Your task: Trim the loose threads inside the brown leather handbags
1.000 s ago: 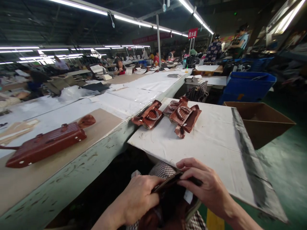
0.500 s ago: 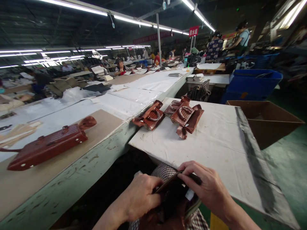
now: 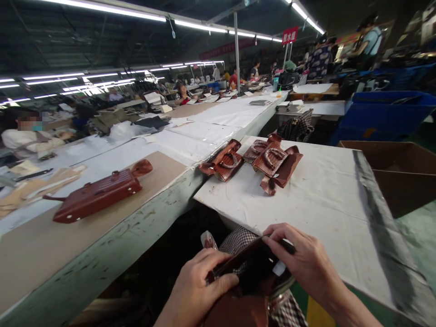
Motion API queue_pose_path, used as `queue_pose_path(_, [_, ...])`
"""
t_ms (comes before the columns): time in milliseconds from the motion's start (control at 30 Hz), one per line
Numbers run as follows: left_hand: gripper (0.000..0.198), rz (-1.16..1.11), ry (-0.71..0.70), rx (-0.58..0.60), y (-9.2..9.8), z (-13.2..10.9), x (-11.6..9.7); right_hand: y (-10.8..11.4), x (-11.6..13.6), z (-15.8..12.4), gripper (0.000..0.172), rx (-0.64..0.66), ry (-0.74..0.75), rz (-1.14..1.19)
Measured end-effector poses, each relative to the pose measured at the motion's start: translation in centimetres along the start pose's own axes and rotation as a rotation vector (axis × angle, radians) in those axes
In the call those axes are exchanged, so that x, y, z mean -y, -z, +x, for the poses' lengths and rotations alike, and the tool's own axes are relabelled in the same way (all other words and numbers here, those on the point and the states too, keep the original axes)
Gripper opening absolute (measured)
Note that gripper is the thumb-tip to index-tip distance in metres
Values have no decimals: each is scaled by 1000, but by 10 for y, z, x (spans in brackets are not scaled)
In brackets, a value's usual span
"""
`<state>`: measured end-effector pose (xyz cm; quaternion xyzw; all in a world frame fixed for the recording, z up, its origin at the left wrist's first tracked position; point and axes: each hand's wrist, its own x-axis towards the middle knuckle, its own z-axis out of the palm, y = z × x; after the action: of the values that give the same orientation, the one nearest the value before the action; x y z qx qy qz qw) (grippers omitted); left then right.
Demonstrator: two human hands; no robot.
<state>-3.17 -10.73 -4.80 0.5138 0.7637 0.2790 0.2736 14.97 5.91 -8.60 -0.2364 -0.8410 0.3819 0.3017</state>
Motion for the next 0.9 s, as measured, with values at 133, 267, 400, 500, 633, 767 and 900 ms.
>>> queue_pose_path(133, [19, 142, -335, -265, -20, -4, 17, -1, -2, 0, 15, 12, -47, 10])
queue_pose_path(267, [18, 353, -593, -433, -27, -2, 18, 1, -4, -1, 16, 8, -57, 31])
queue_pose_path(400, [21, 470, -616, -359, -18, 3, 12, 2, -3, -2, 15, 22, -33, 56])
queue_pose_path(500, [20, 557, -600, -242, -11, 11, 2, 0, 1, -4, 14, 28, 4, 61])
queue_pose_path(633, [11, 633, -580, -84, -13, 26, -18, -7, 9, -7, 15, 24, 119, 37])
queue_pose_path(767, [8, 773, -696, -120, -23, 38, -30, -9, 12, -8, 13, -22, 164, 32])
queue_pose_path(900, [20, 708, -781, -128, -29, 43, -26, -3, 9, -7, 14, -12, 170, 52])
